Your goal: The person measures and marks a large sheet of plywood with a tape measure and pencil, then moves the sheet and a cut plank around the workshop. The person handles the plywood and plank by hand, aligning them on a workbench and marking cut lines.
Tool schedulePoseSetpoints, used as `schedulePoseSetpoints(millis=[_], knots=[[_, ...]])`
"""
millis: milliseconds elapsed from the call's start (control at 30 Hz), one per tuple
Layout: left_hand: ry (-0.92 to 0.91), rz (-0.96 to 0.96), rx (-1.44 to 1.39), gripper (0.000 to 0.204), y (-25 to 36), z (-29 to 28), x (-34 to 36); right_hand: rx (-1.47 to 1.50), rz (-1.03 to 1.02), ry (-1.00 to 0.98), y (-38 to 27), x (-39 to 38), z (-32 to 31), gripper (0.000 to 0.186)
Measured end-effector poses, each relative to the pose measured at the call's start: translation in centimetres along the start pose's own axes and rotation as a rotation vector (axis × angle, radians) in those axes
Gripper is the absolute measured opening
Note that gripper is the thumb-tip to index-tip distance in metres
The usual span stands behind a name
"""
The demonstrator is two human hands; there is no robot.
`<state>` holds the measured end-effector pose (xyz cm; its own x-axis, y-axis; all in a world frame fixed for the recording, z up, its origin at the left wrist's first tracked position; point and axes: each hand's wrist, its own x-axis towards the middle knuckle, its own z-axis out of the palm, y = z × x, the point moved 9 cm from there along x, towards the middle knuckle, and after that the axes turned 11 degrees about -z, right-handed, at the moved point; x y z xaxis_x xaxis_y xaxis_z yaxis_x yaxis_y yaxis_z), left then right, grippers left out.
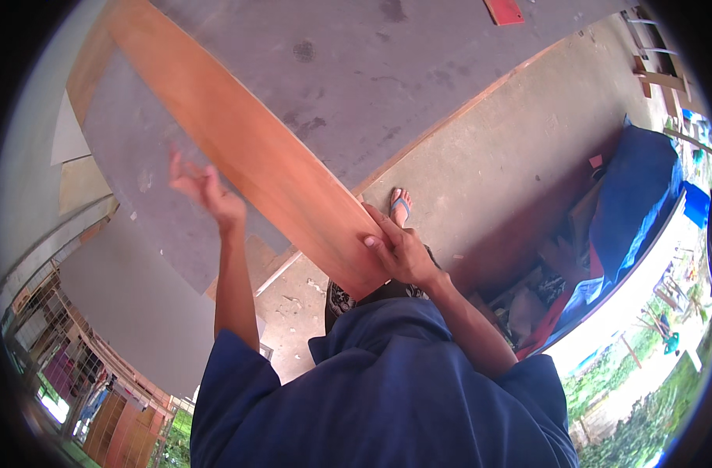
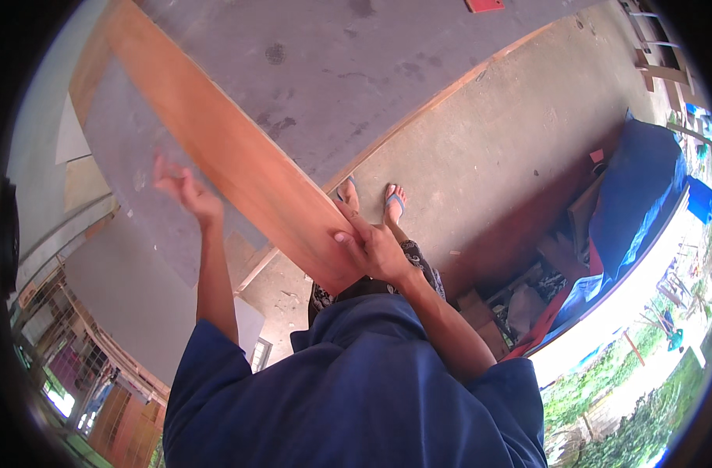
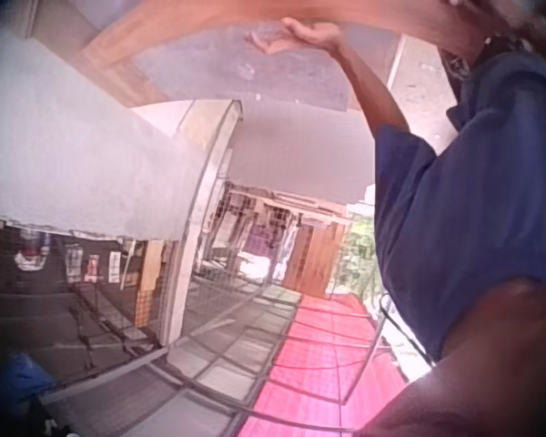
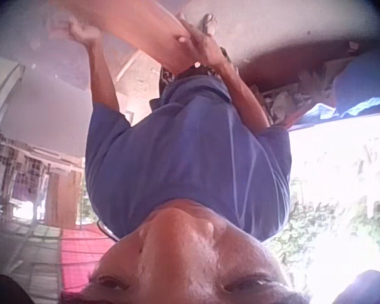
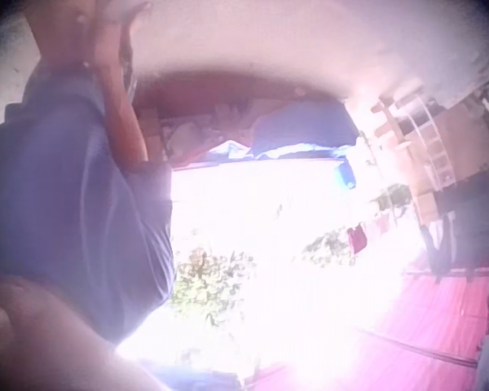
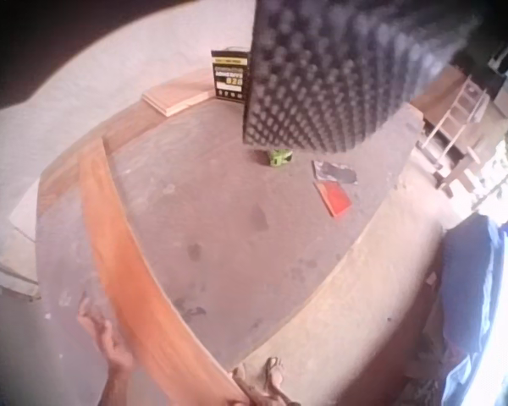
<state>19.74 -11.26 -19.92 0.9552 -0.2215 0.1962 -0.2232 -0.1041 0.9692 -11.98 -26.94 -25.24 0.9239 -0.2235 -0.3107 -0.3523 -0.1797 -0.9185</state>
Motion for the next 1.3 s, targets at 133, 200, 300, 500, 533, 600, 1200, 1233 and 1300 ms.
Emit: schedulePoseSetpoints(millis=[133, 200, 300, 500, 533, 600, 1200, 1233, 1300], knots=[[0.043, -0.041, -0.081, 0.057, 0.5, 0.4, -0.1, 0.038, -0.037, 0.038, -0.5, 0.3, -0.4, 0.063], [-0.07, 0.074, 0.114, 0.059, 1.4, 2.0, -0.4, 0.051, -0.053, 0.042, -0.3, 0.3, -0.3, 0.063], [-0.039, 0.152, 0.049, 0.064, 2.0, 1.9, -0.2, 0.039, -0.042, 0.014, 0.6, 0.1, 0.1, 0.064], [-0.211, 0.258, 0.271, 0.067, 3.3, 2.8, 0.1, -0.02, -0.136, 0.06, 0.5, -0.1, 0.0, 0.066], [-0.17, 0.269, 0.217, 0.067, 3.4, 2.2, -0.1, -0.021, -0.155, 0.07, 0.4, -0.1, 0.0, 0.066], [-0.154, 0.243, 0.152, 0.066, 3.0, 1.9, -0.3, -0.055, -0.182, 0.092, 0.3, 0.1, -0.3, 0.065], [-0.144, 0.165, 0.319, 0.061, 1.6, 0.8, -1.2, 0.17, -0.018, -0.061, 1.0, -0.1, 1.2, 0.071], [-0.19, 0.107, 0.463, 0.061, 0.5, 1.6, -1.7, 0.037, -0.047, -0.061, 0.8, 0.0, 0.9, 0.072], [-0.159, 0.001, 0.416, 0.066, -0.7, 1.3, -2.2, -0.113, -0.065, -0.07, 0.7, 0.1, 0.6, 0.073]])
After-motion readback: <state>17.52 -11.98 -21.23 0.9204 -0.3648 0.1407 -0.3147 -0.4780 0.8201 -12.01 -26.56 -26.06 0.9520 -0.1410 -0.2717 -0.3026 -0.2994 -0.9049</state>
